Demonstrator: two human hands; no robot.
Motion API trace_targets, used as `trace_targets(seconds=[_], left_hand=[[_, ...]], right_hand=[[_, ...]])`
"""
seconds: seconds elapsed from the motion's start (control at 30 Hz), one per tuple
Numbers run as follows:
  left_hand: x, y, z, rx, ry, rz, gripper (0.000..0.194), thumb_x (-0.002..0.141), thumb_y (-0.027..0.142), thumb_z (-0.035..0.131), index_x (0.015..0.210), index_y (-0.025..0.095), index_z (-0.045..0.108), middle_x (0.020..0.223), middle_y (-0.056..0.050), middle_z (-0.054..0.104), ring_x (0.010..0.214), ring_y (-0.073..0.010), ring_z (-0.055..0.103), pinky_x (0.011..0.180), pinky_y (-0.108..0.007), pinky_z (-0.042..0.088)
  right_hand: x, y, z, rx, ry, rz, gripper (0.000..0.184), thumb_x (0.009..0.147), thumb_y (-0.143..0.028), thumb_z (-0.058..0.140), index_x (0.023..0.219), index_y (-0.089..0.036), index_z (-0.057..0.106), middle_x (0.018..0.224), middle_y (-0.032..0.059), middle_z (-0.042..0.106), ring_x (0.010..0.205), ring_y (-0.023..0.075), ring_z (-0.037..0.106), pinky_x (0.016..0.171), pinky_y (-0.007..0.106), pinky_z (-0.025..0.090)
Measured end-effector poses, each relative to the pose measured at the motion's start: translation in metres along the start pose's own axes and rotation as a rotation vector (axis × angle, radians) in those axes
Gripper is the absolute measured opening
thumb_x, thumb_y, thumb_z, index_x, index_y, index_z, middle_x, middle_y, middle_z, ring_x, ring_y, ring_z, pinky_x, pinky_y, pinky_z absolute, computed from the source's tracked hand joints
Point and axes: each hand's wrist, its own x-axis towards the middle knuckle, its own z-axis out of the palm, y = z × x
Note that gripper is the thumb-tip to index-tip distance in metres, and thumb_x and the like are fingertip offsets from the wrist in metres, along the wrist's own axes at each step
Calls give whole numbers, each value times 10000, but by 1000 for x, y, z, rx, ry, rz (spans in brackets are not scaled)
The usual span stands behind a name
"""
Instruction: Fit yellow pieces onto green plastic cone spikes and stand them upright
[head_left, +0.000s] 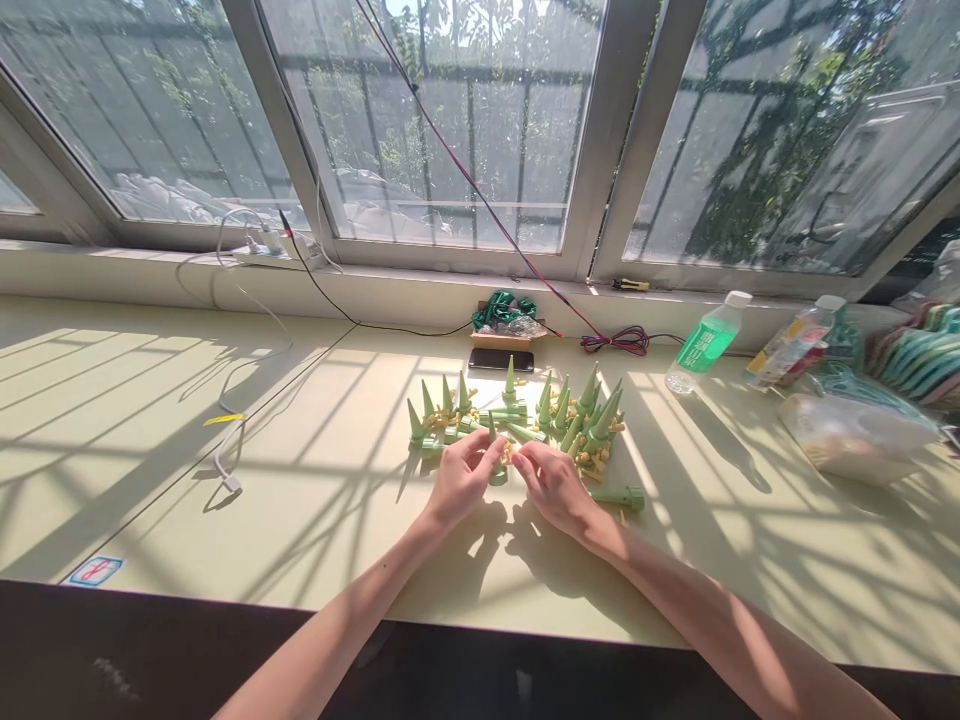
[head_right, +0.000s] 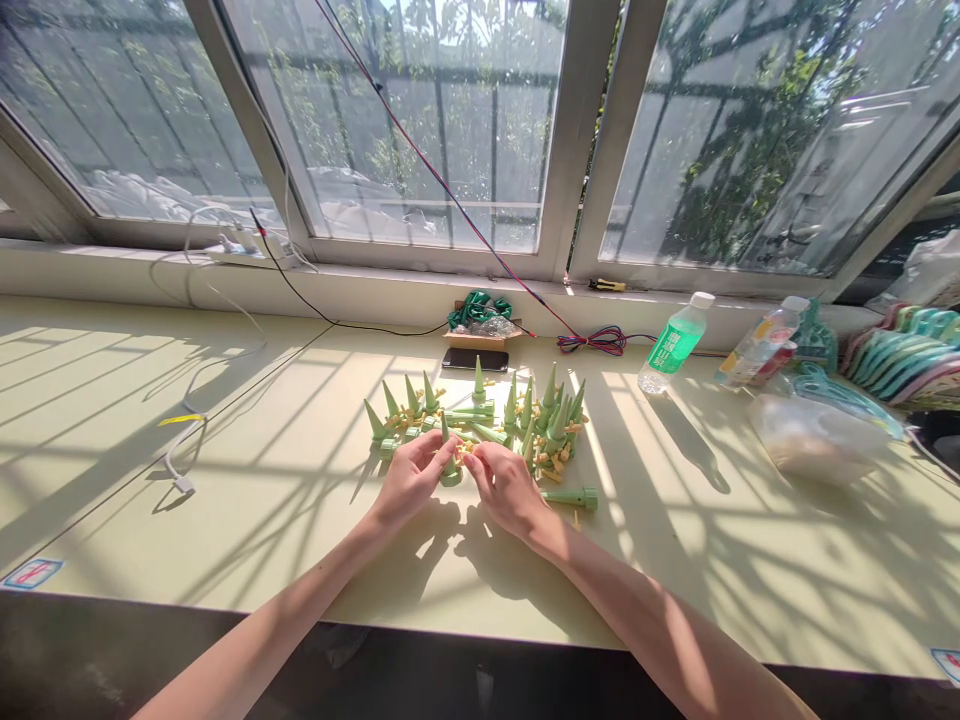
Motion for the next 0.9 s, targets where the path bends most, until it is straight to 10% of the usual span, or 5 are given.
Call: trace_targets(seconds=[0.23,0.9], left_hand=[[0,1,-1,16,11,14,320,933,464,621,823,166,654,701,12,534,573,-93,456,497,-218,331],[2,1,-1,-34,32,-87,402,894,544,639,756,170,587,595,42,477,447,-69,398,400,-209,311]], right_hand=[[0,-1,2,91,8,-74,180,1021,-331,489,1085,-208,603,949,90,685,663,172,608,561,305,499],[0,-3,0,120,28,-130,144,1044,-260,437,1046,-217,575,939,64,633,663,149,583,572,285,485]])
